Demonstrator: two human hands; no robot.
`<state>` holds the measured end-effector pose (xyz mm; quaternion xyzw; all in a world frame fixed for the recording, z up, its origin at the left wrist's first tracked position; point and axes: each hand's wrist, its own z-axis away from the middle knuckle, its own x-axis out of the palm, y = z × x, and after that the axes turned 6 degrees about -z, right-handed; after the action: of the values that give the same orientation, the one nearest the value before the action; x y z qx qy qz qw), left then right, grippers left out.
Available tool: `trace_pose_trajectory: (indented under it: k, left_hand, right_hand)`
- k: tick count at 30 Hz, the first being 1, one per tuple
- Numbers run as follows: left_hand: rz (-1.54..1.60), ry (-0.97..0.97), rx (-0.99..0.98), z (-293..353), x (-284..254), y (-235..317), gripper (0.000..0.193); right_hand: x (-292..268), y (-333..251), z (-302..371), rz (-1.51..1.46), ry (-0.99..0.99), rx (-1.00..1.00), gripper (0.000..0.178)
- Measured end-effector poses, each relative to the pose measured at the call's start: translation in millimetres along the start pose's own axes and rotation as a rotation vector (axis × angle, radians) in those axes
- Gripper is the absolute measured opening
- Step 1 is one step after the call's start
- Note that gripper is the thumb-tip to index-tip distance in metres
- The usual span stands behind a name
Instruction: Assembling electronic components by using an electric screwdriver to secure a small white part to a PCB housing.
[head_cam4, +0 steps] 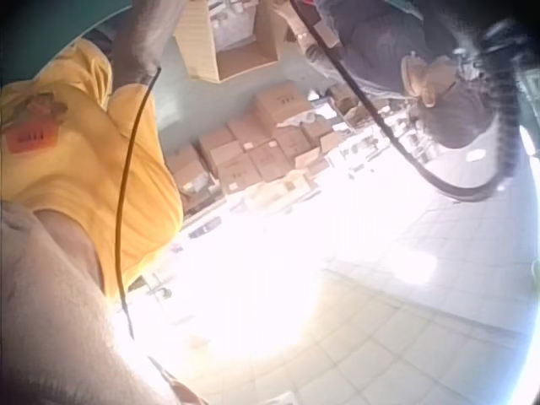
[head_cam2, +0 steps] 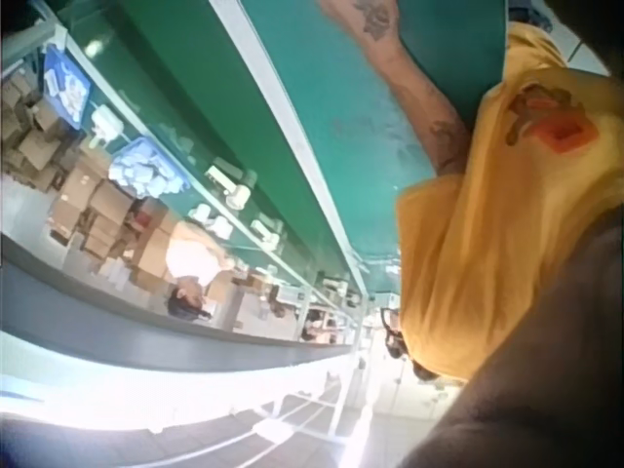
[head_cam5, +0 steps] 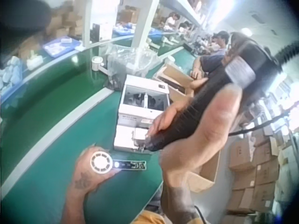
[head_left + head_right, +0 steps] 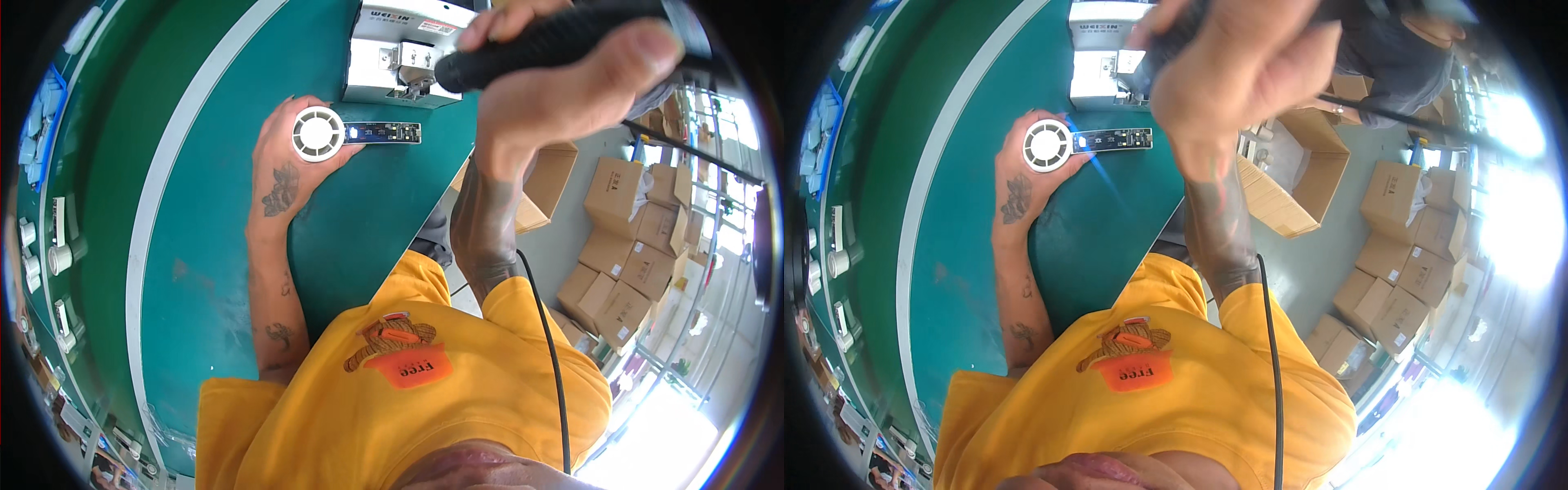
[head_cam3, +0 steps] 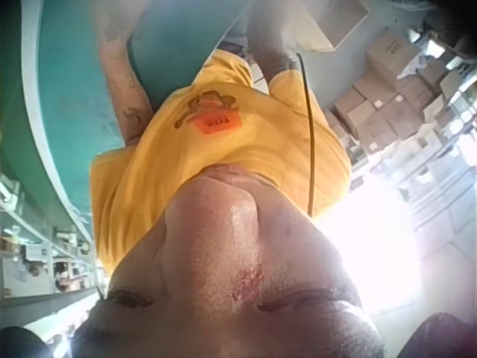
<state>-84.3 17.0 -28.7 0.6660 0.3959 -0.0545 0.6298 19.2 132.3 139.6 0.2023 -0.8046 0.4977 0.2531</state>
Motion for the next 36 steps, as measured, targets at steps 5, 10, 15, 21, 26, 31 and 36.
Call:
trace_pose_trajectory:
  k: [5, 10, 15, 21, 26, 31, 36]
  left_hand:
    - [-0.028, -0.016, 0.038, -1.8, 0.4, 1.5, 0.056]
    - [0.054, 0.001, -0.045, 2.4, 0.4, -0.3, 0.057]
    - [0.075, -0.017, -0.043, 0.4, 2.2, 0.6, 0.055]
    - [0.061, 0.008, -0.008, 0.6, 1.3, -1.0, 0.054]
    - [0.053, -0.001, 0.006, 0.4, 1.6, 0.7, 0.055]
    - [0.063, -0.008, -0.018, 1.4, -0.3, 0.8, 0.055]
    - [0.05, -0.01, -0.015, 0.7, 0.0, -0.7, 0.055]
  right_hand:
    - [-3.7, 32.2, -20.5, 0.148, -0.25, -0.175, 0.043]
    - [1.3, 21.6, -9.0, -0.017, -0.158, -0.004, 0.04]
    - [-9.9, 10.0, 4.0, 0.14, -0.008, 0.011, 0.058]
    - [-32.5, 18.2, -2.2, 0.273, -0.058, -0.043, 0.062]
    - [-42.0, 19.0, -4.3, 0.257, -0.048, -0.005, 0.063]
    - [-50.6, 26.1, -0.3, 0.34, -0.041, -0.016, 0.062]
    - [-69.5, 32.1, -6.3, 0.357, -0.188, -0.11, 0.071]
